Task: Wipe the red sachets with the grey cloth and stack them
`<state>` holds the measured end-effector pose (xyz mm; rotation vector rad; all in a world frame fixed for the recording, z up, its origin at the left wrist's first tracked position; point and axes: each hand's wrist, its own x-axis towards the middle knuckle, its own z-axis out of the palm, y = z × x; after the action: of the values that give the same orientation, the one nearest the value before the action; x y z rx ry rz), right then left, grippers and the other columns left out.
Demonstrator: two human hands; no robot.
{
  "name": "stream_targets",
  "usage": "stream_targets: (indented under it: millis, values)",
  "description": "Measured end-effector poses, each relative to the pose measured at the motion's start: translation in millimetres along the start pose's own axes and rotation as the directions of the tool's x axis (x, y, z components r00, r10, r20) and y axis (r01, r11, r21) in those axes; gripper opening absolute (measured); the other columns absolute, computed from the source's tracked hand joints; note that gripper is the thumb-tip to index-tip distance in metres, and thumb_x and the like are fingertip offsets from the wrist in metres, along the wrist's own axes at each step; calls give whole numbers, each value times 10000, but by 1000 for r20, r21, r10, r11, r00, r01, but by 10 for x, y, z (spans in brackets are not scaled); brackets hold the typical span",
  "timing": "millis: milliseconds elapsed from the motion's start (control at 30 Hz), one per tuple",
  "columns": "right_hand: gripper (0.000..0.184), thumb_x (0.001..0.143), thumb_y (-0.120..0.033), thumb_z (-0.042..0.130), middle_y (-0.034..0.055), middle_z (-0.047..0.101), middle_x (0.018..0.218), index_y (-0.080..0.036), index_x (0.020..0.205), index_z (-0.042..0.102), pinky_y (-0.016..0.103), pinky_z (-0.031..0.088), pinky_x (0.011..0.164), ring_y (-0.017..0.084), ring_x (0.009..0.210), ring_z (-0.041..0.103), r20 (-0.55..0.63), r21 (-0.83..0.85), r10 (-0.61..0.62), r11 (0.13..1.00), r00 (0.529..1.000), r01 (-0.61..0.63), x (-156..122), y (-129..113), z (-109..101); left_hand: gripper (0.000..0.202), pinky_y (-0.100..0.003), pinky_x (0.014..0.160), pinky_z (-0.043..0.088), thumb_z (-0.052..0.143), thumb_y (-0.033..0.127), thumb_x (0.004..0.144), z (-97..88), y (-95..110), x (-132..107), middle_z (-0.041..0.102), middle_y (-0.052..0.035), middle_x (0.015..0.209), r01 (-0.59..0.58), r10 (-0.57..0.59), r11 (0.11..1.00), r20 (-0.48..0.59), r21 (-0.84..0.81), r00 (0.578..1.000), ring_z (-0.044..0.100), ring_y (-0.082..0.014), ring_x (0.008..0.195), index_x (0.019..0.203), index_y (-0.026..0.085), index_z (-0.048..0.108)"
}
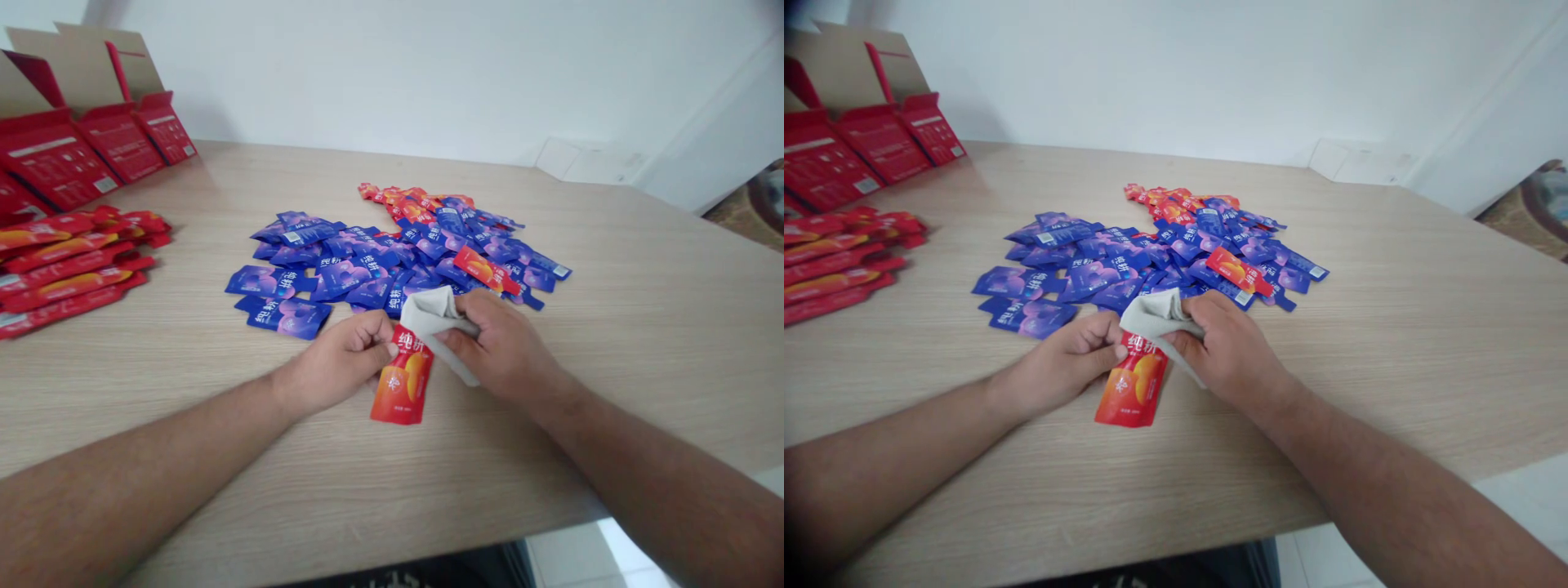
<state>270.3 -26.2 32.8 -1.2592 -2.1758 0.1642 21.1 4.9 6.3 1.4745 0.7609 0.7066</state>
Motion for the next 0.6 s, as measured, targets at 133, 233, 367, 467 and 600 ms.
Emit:
stream_targets:
  millis: [133,233,367,467,600]
  values:
    - [164,1015,-375,643,70,679,986,-212,1031,634,359,503,832,242,921,621,74,37,-73,997,995,71,16,32,-2,245,-251,630,441,735,367,898,-4,13,5,637,3,780,-17,16,999,23,46,1000,551,-126,671,851,185,578]
    - [173,1016,-379,636,66,680,979,-206,1031,640,354,497,818,234,902,619,75,45,-72,997,995,69,26,45,2,229,-253,627,441,737,353,896,-7,11,7,646,-3,785,-26,25,999,28,36,999,556,-130,675,850,183,590]
    - [232,1028,-427,613,59,688,954,-203,1068,658,353,490,792,231,863,619,1,32,17,999,1000,-17,47,63,-3,263,-237,599,414,709,378,921,-2,14,5,621,6,766,-35,35,999,9,2,999,525,-116,647,826,187,555]
    - [211,1018,-405,615,65,675,954,-196,1012,644,347,484,784,229,871,617,76,46,-63,997,995,59,44,50,-7,244,-239,627,425,727,352,901,-2,28,7,611,13,768,-37,36,998,10,44,999,525,-116,669,830,183,566]
    - [202,1024,-396,613,71,679,965,-196,1005,636,353,486,800,236,893,617,76,22,-47,999,996,46,48,62,-6,246,-243,617,414,717,362,902,-7,17,12,602,17,760,-28,28,999,12,39,1000,510,-116,652,831,190,556]
